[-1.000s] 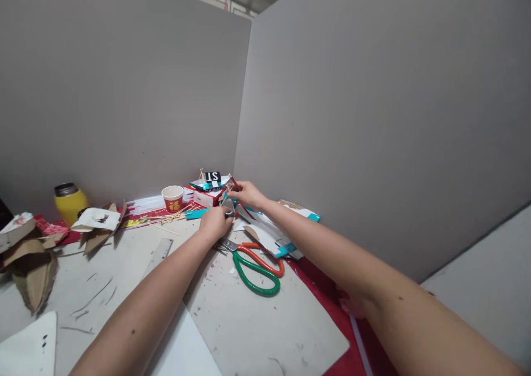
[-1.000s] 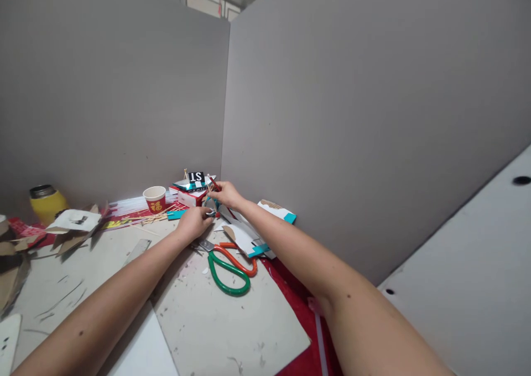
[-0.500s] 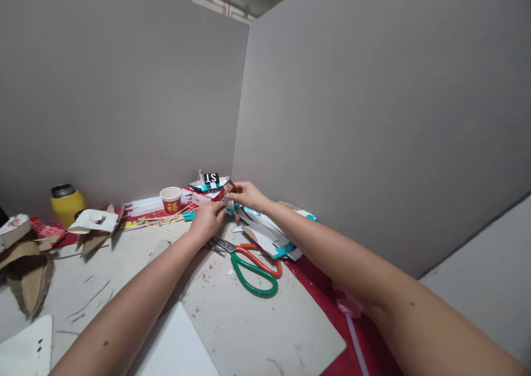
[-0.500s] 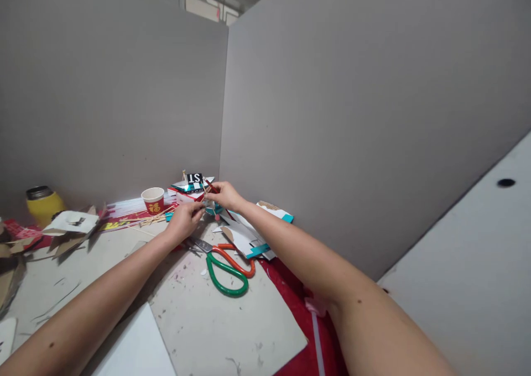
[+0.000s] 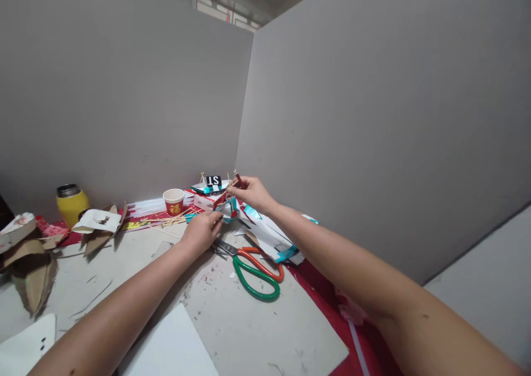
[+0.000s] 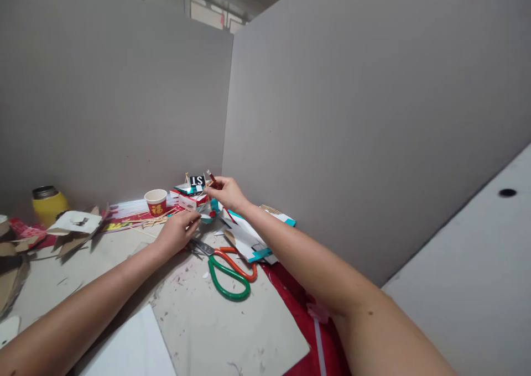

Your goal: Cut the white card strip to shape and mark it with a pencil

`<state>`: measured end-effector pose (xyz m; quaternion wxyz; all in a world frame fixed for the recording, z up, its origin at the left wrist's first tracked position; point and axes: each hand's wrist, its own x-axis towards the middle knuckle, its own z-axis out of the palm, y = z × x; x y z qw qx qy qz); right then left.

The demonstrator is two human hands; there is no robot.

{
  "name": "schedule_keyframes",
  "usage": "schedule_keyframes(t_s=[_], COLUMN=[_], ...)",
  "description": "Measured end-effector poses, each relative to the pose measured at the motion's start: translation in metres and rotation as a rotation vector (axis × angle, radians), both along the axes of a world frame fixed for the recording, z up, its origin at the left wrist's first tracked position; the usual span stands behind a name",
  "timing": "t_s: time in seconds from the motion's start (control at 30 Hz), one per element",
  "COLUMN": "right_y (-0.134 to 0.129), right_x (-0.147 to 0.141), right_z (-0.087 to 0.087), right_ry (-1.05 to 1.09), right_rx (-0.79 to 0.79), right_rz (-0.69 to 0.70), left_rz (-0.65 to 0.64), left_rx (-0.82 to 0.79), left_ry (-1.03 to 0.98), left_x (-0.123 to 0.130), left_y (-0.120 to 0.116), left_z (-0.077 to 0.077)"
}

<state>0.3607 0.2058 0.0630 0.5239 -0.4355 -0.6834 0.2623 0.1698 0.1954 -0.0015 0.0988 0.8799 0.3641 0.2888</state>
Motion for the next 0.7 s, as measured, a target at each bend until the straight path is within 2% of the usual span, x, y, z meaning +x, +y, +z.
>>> schedule_keyframes(t_s=[0.17,0.27,0.4,0.57,0.7], right_y=[-0.014,-0.022,-0.036,-0.054,-0.062], right_x=[-0.007,-0.009,-0.012,-0.025,-0.034], right_z=[0.016,0.022,0.021,0.017,0.020], right_ry=[0.128,0.182,0.213,0.204,0.207], right_rx=[-0.021,-0.077,-0.175,-0.292,-0.295], right_rz=[-0.010,0.016,0.095,0.208,0.207], left_rz=[-0.017,-0.022,0.008,0.129,0.127], left_rx=[-0.016,-0.018,-0.038,-0.107,-0.224], left_ry=[0.050,0.014,-0.132,-0.402,-0.496], left_x=[-0.012,-0.020,-0.036,-0.053,-0.065], left_y=[-0.013,-0.022,-0.032,-0.041,-0.051], left_z=[0.001,0.004,0.014,0.033,0.044])
